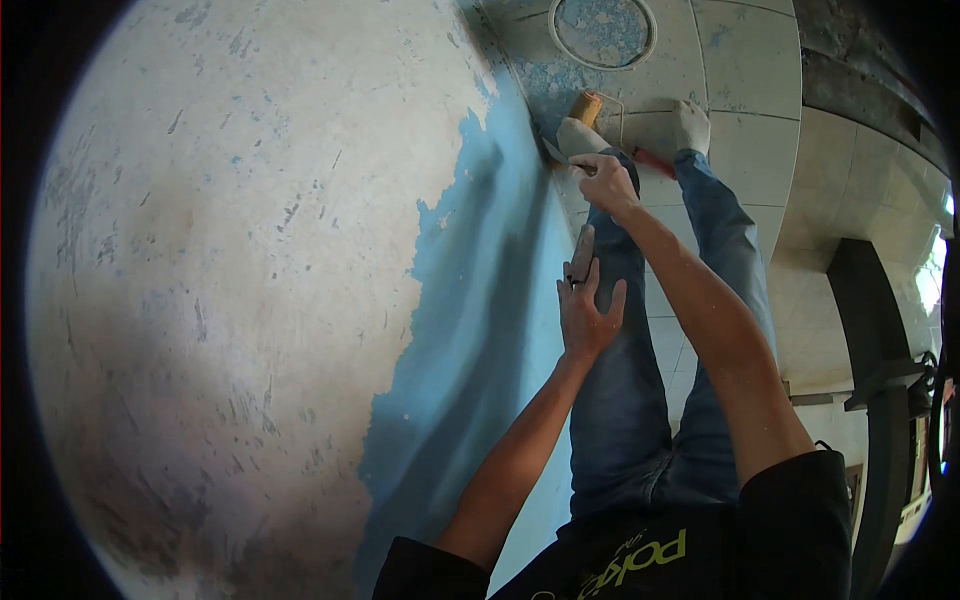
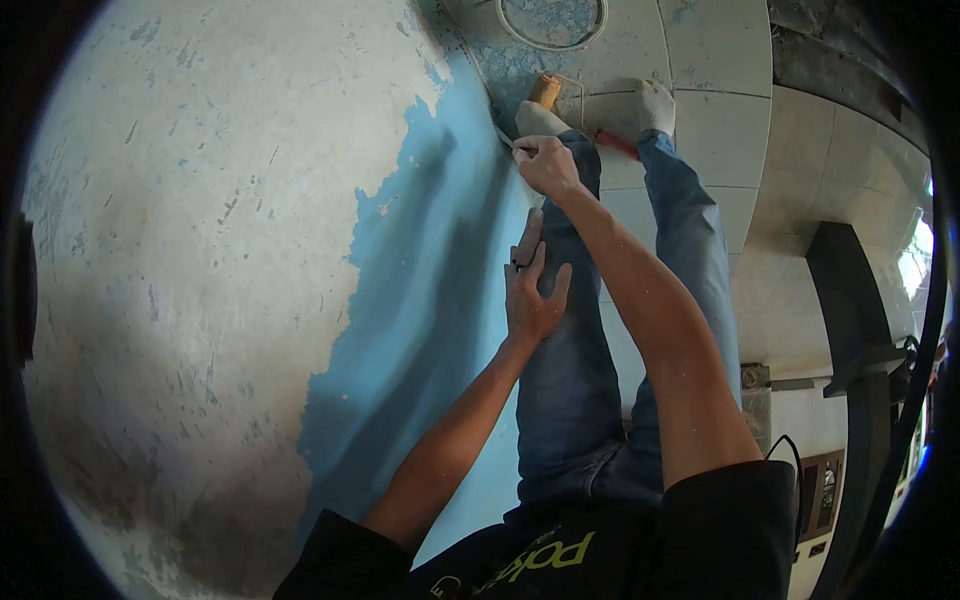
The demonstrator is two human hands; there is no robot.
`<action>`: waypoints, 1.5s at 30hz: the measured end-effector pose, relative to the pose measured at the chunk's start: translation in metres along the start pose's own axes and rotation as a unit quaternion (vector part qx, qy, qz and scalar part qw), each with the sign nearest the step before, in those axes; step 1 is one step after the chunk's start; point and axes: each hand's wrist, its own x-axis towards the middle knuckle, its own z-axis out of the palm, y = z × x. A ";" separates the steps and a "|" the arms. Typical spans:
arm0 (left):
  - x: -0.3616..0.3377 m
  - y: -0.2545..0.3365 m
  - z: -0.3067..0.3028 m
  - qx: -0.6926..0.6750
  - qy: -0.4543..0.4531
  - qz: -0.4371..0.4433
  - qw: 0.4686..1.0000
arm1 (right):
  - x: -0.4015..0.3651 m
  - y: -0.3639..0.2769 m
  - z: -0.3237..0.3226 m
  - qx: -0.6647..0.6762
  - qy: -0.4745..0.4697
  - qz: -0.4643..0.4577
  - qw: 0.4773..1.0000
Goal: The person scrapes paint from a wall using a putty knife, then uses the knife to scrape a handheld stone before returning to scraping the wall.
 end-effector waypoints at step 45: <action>0.089 -0.020 -0.051 0.150 -0.156 0.017 0.976 | 0.103 -0.019 0.078 0.065 0.051 -0.199 0.977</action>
